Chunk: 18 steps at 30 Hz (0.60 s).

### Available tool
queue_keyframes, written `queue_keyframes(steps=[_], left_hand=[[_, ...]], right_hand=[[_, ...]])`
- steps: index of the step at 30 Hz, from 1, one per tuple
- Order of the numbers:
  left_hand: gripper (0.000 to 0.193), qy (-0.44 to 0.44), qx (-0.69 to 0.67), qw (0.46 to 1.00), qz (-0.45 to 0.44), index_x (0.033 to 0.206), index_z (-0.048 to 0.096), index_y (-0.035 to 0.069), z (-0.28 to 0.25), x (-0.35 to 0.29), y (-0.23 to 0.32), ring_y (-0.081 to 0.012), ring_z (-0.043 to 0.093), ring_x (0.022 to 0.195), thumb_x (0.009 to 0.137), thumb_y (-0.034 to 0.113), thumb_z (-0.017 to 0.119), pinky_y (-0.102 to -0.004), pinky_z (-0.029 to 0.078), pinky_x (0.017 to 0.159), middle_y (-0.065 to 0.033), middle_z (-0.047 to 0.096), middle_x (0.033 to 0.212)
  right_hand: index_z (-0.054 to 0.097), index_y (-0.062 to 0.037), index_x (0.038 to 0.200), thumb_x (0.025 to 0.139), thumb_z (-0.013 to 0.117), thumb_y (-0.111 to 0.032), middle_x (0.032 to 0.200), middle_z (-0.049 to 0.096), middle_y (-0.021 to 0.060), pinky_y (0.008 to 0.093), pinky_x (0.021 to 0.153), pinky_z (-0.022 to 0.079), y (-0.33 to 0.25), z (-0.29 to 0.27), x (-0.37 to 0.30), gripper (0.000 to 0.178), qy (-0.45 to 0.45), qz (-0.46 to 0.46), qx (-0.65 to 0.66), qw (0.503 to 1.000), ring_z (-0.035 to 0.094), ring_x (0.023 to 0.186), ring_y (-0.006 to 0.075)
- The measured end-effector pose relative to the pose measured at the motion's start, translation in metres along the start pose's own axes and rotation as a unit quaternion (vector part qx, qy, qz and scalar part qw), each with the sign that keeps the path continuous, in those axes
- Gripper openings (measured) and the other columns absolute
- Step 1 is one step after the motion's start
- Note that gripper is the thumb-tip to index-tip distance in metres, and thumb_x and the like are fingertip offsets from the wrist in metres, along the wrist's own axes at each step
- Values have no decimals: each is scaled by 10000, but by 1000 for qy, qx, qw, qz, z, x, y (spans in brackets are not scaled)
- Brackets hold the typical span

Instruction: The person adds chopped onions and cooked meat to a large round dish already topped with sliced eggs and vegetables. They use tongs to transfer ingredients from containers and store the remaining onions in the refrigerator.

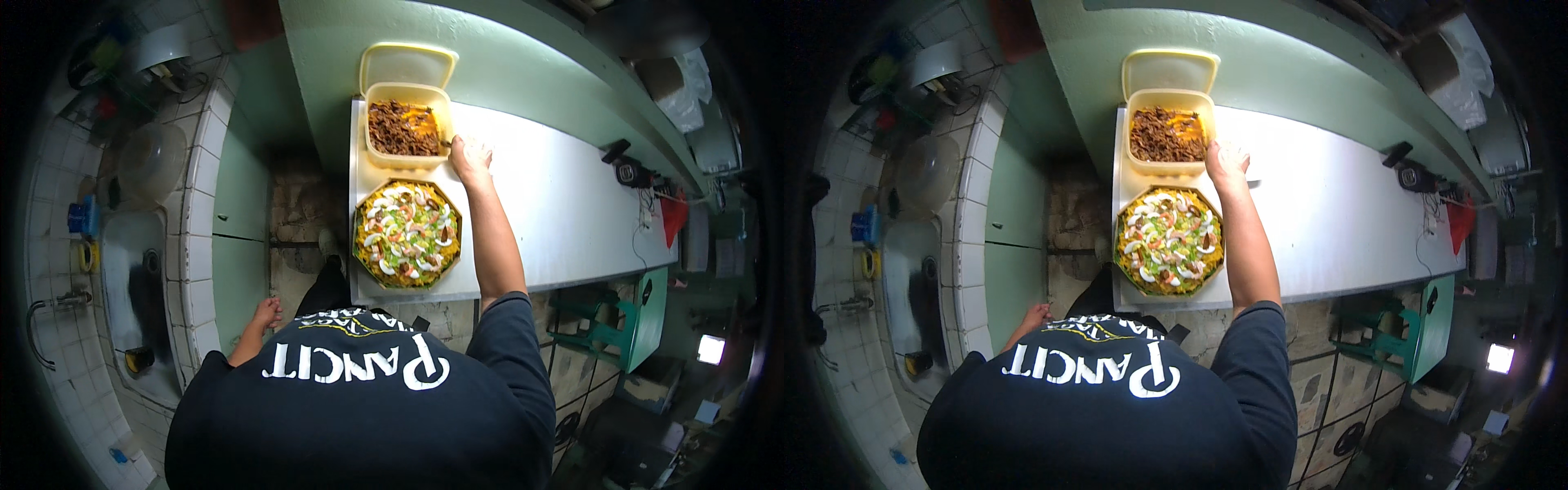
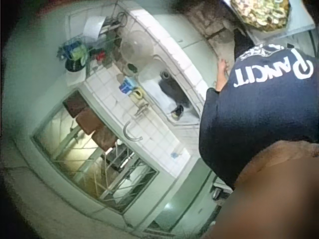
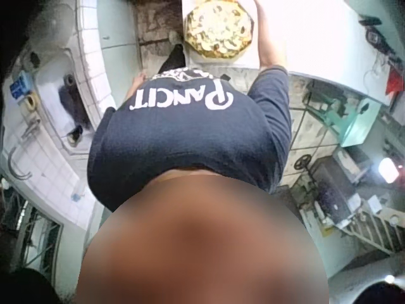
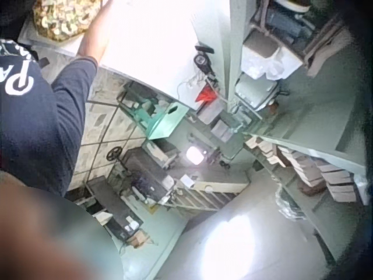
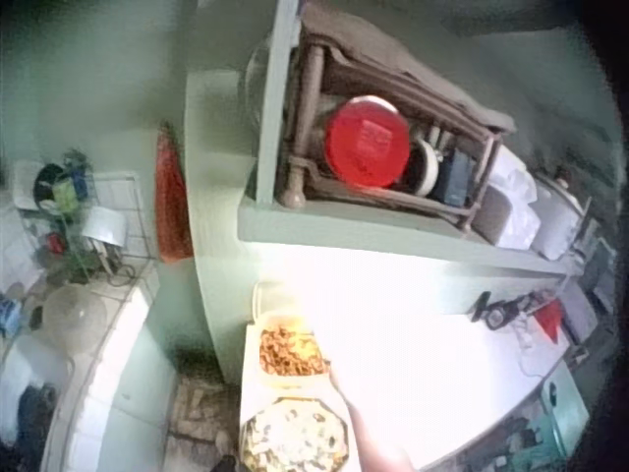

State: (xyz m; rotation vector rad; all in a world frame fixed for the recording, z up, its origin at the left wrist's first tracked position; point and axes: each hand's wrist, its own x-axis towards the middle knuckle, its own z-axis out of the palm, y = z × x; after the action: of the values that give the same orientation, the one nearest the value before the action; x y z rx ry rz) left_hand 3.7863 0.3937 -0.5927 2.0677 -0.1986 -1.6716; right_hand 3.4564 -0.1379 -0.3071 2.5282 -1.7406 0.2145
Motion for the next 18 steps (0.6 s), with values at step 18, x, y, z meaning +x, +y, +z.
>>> queue_keyframes(steps=[18], left_hand=[[380, 27, -3, 999, -43, 1282, 492, 178, -10, -7, 9, -146, 565, 750, 950, 360, 461, -320, 440, 610, -5, 594, 990]], right_hand=[[692, -91, 969, 879, 540, -292, 901, 677, 182, 439, 805, 510, 6, -20, 47, 267, -146, 0, 6, 989, 662, 860, 331]])
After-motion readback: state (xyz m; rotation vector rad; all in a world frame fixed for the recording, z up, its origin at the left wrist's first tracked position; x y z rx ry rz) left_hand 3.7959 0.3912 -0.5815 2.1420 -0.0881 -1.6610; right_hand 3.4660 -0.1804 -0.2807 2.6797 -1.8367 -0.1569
